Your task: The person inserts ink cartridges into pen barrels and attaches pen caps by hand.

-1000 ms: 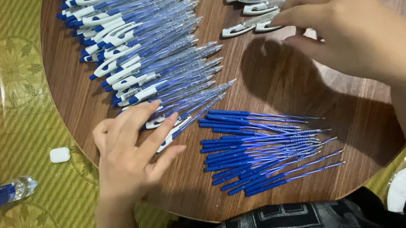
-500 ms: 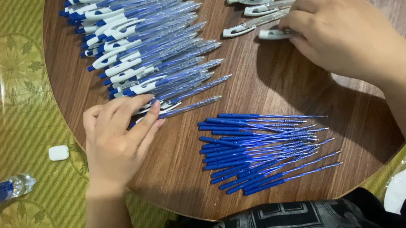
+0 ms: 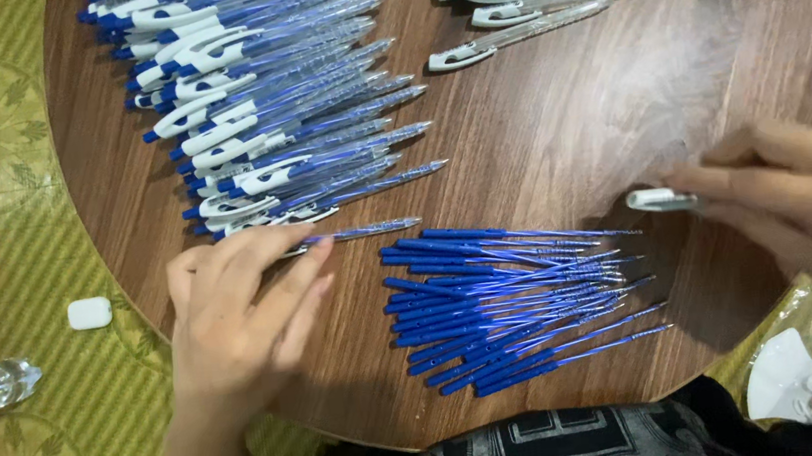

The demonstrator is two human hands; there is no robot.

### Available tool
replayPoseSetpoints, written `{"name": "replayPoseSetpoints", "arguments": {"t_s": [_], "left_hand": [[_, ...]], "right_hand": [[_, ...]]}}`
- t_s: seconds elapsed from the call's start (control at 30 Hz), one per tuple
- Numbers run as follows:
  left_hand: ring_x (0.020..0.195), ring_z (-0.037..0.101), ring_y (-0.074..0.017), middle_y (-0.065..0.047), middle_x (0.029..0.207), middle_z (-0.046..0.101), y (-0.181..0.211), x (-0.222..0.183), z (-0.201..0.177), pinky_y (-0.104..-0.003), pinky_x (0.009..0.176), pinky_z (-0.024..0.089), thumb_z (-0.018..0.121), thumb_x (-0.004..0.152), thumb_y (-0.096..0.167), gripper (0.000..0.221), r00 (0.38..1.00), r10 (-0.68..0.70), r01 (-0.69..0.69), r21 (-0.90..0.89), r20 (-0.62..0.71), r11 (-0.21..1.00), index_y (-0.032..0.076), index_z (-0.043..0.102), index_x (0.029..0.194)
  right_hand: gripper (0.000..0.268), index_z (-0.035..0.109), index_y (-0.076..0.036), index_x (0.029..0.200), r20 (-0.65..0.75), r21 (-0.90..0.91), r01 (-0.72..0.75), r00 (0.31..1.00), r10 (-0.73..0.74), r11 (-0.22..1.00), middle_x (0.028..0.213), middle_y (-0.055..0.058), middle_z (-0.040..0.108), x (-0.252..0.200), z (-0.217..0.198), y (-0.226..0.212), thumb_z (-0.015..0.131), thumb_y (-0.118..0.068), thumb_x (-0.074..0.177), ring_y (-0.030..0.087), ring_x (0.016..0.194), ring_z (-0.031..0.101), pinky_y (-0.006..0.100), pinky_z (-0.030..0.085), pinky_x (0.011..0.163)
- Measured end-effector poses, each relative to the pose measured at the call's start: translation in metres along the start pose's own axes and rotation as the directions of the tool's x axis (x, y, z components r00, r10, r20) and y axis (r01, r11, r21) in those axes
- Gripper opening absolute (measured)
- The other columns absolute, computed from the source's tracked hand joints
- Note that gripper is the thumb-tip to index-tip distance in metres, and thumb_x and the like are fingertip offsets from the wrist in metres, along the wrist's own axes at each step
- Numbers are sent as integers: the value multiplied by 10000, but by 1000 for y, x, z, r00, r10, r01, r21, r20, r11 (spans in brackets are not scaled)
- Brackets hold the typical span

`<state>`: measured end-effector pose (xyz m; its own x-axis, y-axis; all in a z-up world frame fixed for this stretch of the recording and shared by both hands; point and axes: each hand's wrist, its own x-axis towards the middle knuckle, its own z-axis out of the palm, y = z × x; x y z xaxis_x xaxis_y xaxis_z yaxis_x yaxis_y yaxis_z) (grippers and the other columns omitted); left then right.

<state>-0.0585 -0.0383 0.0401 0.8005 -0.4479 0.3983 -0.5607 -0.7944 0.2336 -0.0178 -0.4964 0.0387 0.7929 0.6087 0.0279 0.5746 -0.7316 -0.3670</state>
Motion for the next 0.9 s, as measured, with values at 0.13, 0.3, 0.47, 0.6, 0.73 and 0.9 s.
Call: {"name": "replayPoseSetpoints", "arguments": {"t_s": [0.13,0.3,0.47,0.6,0.73,0.9], "left_hand": [[1121,641,-267,-57,1254,692,14,6,10,-445,896,344,892,856,155,402,999,-35,35,-76,4,996,121,720,1217],[1275,538,-291,-77,1438,575,37,17,24,-489,911,305,679,949,430,465,981,-50,58,-40,186,998,174,636,1334],[1293,547,-216,-39,1455,575,42,23,30,-463,897,315,702,966,459,448,987,43,-61,108,158,992,174,656,1308],[1294,527,-215,-35,1460,557,41,23,32,-459,890,312,677,961,463,446,982,28,-43,79,188,996,210,648,1327],[1294,518,-214,-24,1474,535,45,23,36,-471,895,304,652,965,498,449,976,34,-45,47,214,998,262,634,1347],[1310,496,-266,-77,1475,525,45,25,36,-490,932,280,565,1005,473,464,974,19,8,-118,224,993,158,636,1338]], "right_hand": [[453,667,-125,1372,36,-31,-110,993,111,993,1121,11,609,-36,15,1,641,-159,922,89,758,629,249,537,713],[572,550,-286,1507,106,-267,-140,979,173,954,1246,6,470,-55,35,12,583,-175,947,8,873,576,171,526,718],[568,556,-495,1402,125,-529,-67,980,155,846,1398,-47,501,-19,20,-16,660,-335,867,79,958,733,324,653,444],[748,430,-467,1502,182,-564,9,977,113,826,1343,-13,489,2,20,-27,664,-279,816,104,779,701,326,621,383],[757,359,-458,1549,295,-413,-14,944,149,910,1294,-47,457,27,15,-39,582,-272,850,213,816,712,439,635,469],[404,568,-273,1354,149,-185,36,989,-8,982,1119,-56,633,52,12,-56,560,-324,953,268,753,722,453,591,507]]}}
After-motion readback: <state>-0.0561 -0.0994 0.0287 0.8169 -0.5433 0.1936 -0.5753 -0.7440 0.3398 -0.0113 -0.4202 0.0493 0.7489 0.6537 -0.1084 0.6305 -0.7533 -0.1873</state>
